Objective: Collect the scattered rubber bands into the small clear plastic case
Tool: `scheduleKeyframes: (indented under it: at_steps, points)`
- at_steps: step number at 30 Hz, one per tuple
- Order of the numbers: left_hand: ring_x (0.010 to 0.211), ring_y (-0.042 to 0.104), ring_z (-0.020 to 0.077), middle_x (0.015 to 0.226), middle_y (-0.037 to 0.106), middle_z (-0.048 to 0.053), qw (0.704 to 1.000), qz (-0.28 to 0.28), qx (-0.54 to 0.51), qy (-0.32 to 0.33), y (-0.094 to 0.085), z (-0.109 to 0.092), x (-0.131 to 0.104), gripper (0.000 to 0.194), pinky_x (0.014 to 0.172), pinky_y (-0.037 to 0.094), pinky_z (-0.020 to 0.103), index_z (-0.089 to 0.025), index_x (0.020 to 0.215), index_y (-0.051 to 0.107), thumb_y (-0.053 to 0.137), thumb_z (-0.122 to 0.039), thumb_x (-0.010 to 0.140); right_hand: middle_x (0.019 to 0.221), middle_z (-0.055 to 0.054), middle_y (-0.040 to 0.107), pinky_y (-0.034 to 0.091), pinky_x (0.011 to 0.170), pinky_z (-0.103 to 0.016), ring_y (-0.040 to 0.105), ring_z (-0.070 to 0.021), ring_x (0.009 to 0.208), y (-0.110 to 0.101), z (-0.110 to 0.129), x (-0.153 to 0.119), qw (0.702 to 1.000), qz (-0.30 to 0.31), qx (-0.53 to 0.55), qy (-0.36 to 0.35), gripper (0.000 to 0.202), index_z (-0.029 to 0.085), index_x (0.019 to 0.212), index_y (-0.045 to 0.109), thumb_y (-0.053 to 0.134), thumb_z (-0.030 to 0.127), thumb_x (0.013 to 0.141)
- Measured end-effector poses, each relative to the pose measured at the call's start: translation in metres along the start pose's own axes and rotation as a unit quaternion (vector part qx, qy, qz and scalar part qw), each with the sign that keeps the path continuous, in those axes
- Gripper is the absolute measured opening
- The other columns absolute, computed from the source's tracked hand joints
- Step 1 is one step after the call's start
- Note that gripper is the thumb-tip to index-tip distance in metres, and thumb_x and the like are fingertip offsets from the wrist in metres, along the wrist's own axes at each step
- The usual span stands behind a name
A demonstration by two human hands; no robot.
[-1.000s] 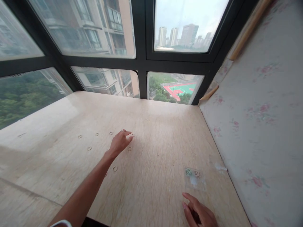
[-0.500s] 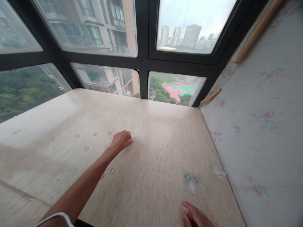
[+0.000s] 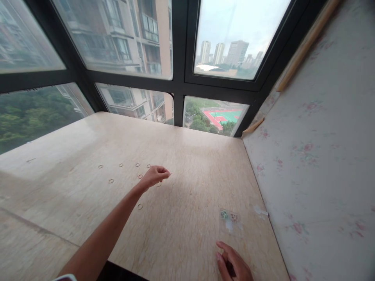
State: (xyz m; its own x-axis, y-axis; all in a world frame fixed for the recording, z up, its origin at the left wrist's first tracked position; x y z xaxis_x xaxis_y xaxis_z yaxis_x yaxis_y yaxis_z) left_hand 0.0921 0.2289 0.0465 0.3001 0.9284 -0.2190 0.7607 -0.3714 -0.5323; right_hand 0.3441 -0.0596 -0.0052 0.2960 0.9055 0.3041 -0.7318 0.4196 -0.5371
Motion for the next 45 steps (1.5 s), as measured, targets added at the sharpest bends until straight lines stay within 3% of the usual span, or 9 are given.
scheduleKeyframes:
  at_steps: [6, 12, 16, 19, 26, 31, 36, 41, 45]
  points:
    - [0.049, 0.044, 0.0082, 0.054, 0.054, -0.003, 0.994, 0.028, -0.102, 0.018, 0.030, -0.026, -0.024, 0.025, 0.049, 0.035, 0.020, -0.015, 0.071, 0.065, 0.060, -0.039, 0.069, 0.058, -0.001, 0.061, 0.052, 0.055, -0.024, 0.061, -0.0159, 0.054, -0.003, 0.008, 0.004, 0.999, 0.024, -0.013, -0.017, 0.030, 0.020, 0.100, 0.069, 0.051, 0.041, 0.090]
    - [0.051, 0.047, 0.0086, 0.060, 0.057, -0.001, 0.989, 0.078, -0.111, 0.064, 0.089, -0.069, -0.041, 0.025, 0.049, 0.036, 0.020, -0.014, 0.074, 0.065, 0.060, -0.039, 0.073, 0.069, -0.004, 0.066, 0.053, 0.061, -0.026, 0.064, -0.0165, 0.062, -0.004, 0.018, 0.009, 0.997, 0.062, -0.045, -0.007, 0.027, 0.019, 0.103, 0.067, 0.047, 0.033, 0.091]
    - [0.054, 0.050, 0.0107, 0.064, 0.062, 0.002, 0.982, 0.098, -0.028, 0.161, 0.138, -0.111, -0.054, 0.020, 0.050, 0.036, 0.022, -0.015, 0.075, 0.066, 0.056, -0.032, 0.077, 0.078, -0.006, 0.070, 0.054, 0.069, -0.029, 0.066, -0.0186, 0.071, -0.006, 0.025, 0.012, 0.997, 0.071, -0.044, -0.004, 0.024, 0.020, 0.101, 0.068, 0.047, 0.028, 0.090]
    - [0.062, 0.055, 0.0131, 0.073, 0.067, 0.003, 0.957, 0.106, 0.078, 0.259, 0.175, -0.138, -0.065, 0.014, 0.058, 0.039, 0.024, -0.017, 0.074, 0.067, 0.055, -0.022, 0.077, 0.080, -0.006, 0.071, 0.053, 0.071, -0.030, 0.067, -0.0193, 0.074, -0.007, 0.028, 0.013, 0.997, 0.072, -0.037, -0.002, 0.023, 0.019, 0.100, 0.067, 0.048, 0.025, 0.089]
    - [0.073, 0.061, 0.0171, 0.083, 0.069, 0.004, 0.884, 0.158, 0.255, 0.358, 0.235, -0.156, -0.068, 0.012, 0.063, 0.042, 0.026, -0.018, 0.078, 0.067, 0.056, -0.020, 0.079, 0.085, -0.005, 0.071, 0.050, 0.072, -0.030, 0.066, -0.0194, 0.078, -0.006, 0.026, 0.013, 0.996, 0.083, -0.018, 0.009, 0.022, 0.019, 0.100, 0.066, 0.048, 0.020, 0.089]
    - [0.073, 0.061, 0.0168, 0.085, 0.068, 0.005, 0.846, 0.179, 0.321, 0.386, 0.248, -0.154, -0.065, 0.015, 0.061, 0.041, 0.025, -0.018, 0.080, 0.068, 0.053, -0.020, 0.081, 0.084, -0.005, 0.071, 0.049, 0.072, -0.030, 0.065, -0.0191, 0.077, -0.006, 0.025, 0.013, 0.996, 0.083, -0.007, 0.019, 0.021, 0.020, 0.098, 0.066, 0.047, 0.021, 0.090]
    - [0.074, 0.061, 0.0163, 0.083, 0.066, 0.004, 0.836, 0.203, 0.312, 0.403, 0.247, -0.157, -0.066, 0.018, 0.061, 0.040, 0.024, -0.020, 0.079, 0.068, 0.052, -0.022, 0.085, 0.083, -0.004, 0.071, 0.047, 0.071, -0.030, 0.063, -0.0189, 0.076, -0.006, 0.023, 0.013, 0.996, 0.083, -0.001, 0.030, 0.019, 0.020, 0.096, 0.066, 0.048, 0.021, 0.089]
    - [0.075, 0.060, 0.0155, 0.086, 0.066, 0.004, 0.864, 0.179, 0.257, 0.394, 0.223, -0.153, -0.061, 0.021, 0.065, 0.041, 0.024, -0.020, 0.087, 0.070, 0.049, -0.024, 0.089, 0.081, -0.003, 0.070, 0.047, 0.068, -0.029, 0.063, -0.0183, 0.074, -0.007, 0.024, 0.013, 0.996, 0.084, -0.007, 0.026, 0.018, 0.021, 0.095, 0.066, 0.048, 0.022, 0.090]
    - [0.070, 0.058, 0.0132, 0.084, 0.065, 0.004, 0.897, 0.133, 0.227, 0.354, 0.190, -0.128, -0.058, 0.022, 0.065, 0.041, 0.023, -0.020, 0.090, 0.069, 0.048, -0.024, 0.091, 0.080, -0.003, 0.069, 0.048, 0.068, -0.029, 0.063, -0.0178, 0.073, -0.008, 0.026, 0.012, 0.996, 0.081, -0.018, 0.014, 0.018, 0.021, 0.094, 0.065, 0.047, 0.023, 0.091]
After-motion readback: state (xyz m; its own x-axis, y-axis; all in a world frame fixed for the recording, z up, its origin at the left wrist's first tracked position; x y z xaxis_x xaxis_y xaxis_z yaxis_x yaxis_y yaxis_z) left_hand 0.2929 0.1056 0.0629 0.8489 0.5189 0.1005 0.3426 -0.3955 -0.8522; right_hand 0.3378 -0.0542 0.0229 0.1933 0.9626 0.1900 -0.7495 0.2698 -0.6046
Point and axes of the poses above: each hand's wrist, its own x-axis towards the middle knuckle, its own y-axis out of the palm, z = x × y, the point moved 8 cm from there along x, towards the middle knuckle
